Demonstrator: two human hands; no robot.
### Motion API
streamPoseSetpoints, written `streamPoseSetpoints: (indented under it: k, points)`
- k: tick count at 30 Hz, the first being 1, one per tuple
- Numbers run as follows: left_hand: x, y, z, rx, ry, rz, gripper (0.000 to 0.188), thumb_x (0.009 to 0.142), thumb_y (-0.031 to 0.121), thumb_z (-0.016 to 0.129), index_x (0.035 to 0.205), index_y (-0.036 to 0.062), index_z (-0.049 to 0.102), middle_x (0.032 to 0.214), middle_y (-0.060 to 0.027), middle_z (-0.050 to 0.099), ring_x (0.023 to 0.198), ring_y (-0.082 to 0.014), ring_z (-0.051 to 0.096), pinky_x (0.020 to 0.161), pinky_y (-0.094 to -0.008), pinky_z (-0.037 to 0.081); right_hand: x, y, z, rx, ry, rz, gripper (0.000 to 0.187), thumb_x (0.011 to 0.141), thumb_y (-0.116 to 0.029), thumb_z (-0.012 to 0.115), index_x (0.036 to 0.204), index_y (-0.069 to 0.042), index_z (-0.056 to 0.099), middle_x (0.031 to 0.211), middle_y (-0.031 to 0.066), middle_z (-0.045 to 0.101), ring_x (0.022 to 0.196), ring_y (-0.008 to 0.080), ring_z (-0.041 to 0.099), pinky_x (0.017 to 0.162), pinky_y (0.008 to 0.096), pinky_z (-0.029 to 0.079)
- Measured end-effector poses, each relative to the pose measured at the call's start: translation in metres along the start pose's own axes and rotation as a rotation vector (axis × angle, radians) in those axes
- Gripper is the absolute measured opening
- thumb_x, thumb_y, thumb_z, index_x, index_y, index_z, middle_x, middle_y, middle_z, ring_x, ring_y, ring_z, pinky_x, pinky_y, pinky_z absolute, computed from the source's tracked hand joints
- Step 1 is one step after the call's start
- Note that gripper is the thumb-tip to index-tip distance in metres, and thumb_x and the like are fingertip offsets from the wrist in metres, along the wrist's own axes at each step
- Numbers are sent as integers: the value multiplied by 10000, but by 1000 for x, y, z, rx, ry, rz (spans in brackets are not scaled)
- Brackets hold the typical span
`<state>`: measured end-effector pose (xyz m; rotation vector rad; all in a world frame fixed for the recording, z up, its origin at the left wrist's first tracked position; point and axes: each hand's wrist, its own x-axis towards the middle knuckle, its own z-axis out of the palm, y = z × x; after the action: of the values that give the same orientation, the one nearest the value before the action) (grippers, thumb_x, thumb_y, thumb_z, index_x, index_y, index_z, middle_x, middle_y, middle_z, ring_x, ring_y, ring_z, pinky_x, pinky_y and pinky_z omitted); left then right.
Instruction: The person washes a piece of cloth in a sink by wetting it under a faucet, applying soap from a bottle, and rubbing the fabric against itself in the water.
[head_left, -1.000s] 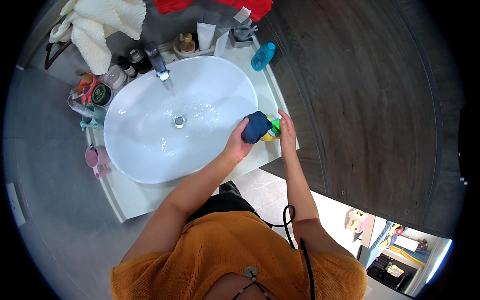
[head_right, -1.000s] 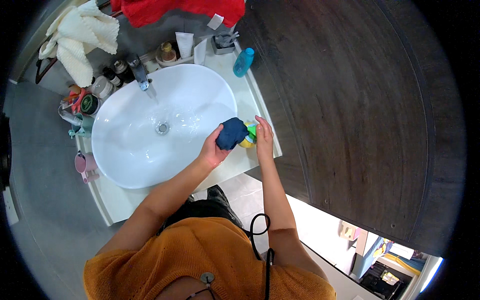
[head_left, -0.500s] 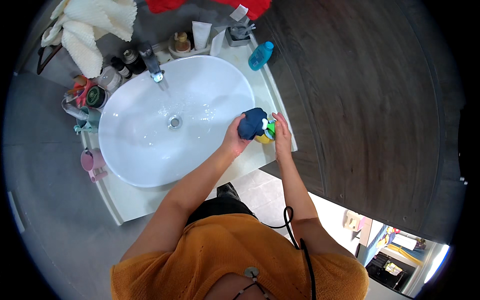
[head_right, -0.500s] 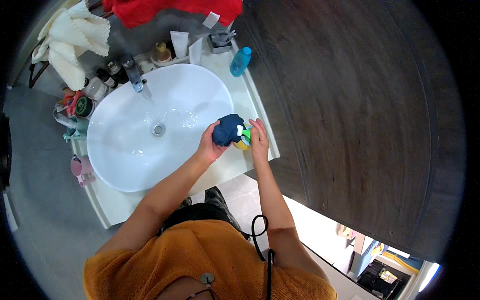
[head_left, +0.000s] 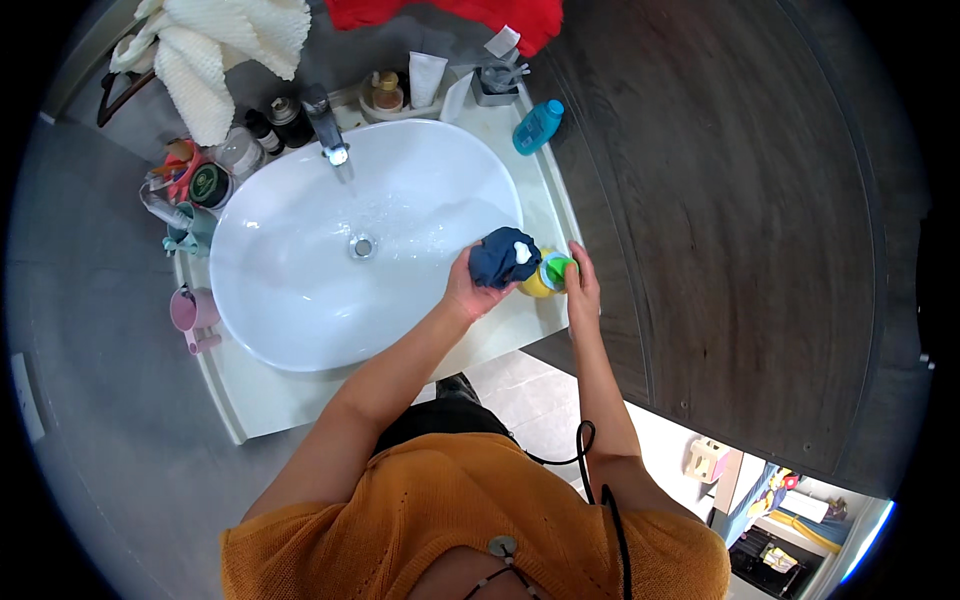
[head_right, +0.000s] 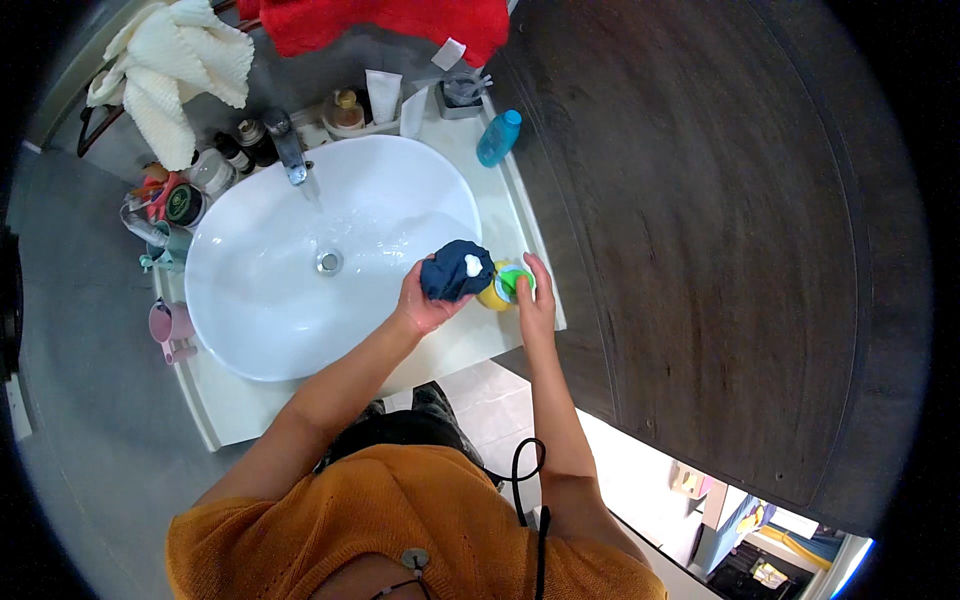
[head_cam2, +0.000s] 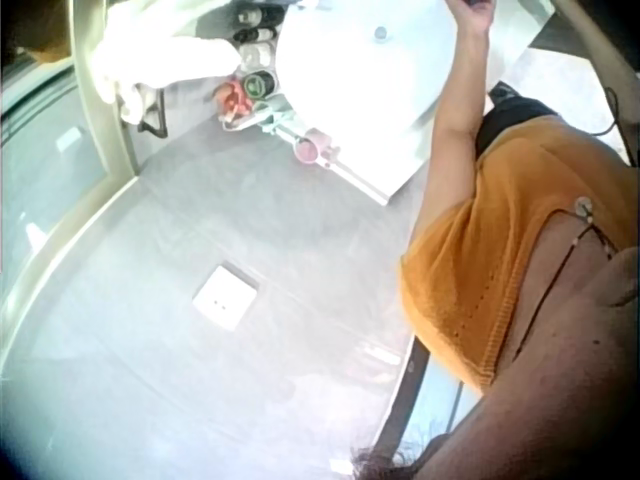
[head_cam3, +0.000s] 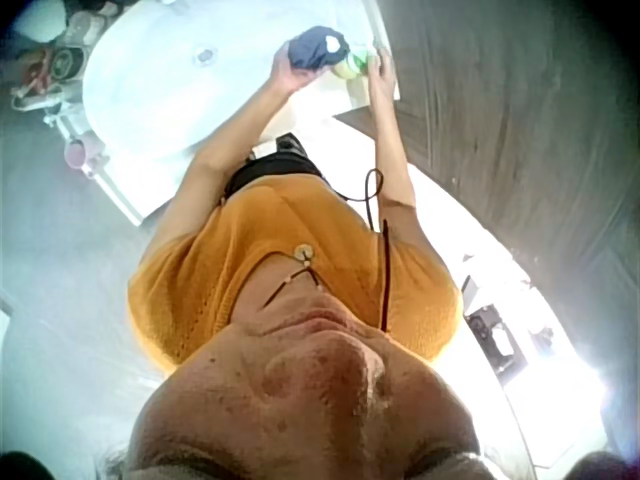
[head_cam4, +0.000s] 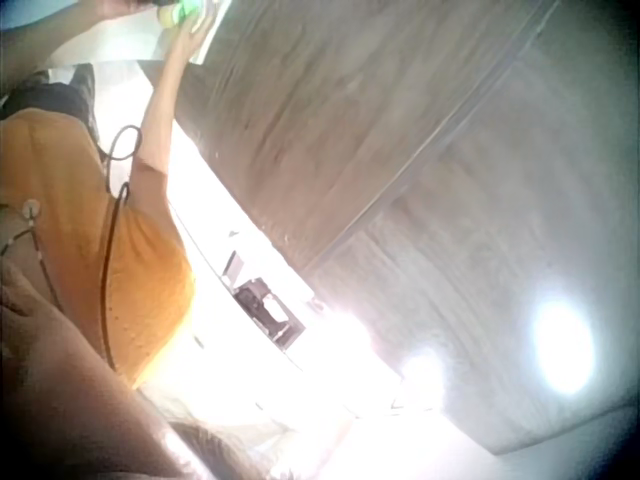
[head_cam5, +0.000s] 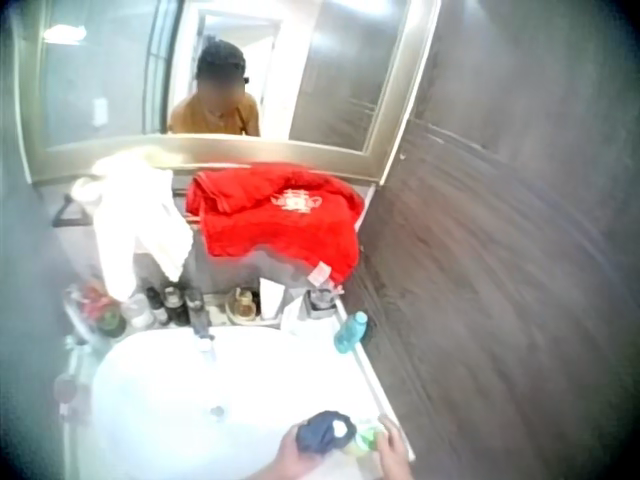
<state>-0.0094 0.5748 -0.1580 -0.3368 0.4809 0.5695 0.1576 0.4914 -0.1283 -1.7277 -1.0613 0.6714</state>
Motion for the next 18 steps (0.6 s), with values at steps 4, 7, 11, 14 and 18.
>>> streamPoseSetpoints:
  k: [4,7,11,14,18]
  points:
    - [-2,-1,6,36,-3,4,341,837,339,409,1086,143,535,1106,-59,550,1046,-254,504,896,-427,394,-5,-9,-1,208,-27,184,353,916,-210,430,1226,-43,455,1266,93,446,1178,179,391,984,287,275]
    - [4,-11,5,54,-81,93,333,859,299,383,1103,125,529,1109,-65,551,1041,-232,513,898,-393,406,-4,-6,3,303,21,240,340,913,-214,439,1199,-37,488,1270,99,447,1195,186,380,992,289,267]
    - [19,-22,9,29,-127,264,343,890,256,370,1132,50,500,1113,-80,554,1044,-209,521,921,-333,403,-5,3,15,351,97,260,323,905,-212,461,1168,-37,525,1275,107,444,1208,187,367,997,289,262]
    - [25,-31,13,20,-5,299,314,880,243,418,1117,56,507,1085,-66,568,1015,-193,537,908,-321,405,-5,-2,19,378,122,244,325,898,-202,474,1172,-35,524,1321,137,381,1220,194,351,998,292,264]
    - [25,-36,10,9,-3,325,318,840,257,529,1091,63,510,1073,-49,559,992,-165,536,881,-291,418,-9,2,22,320,149,192,330,895,-200,480,1175,-30,521,1357,148,326,1229,203,338,993,293,270]
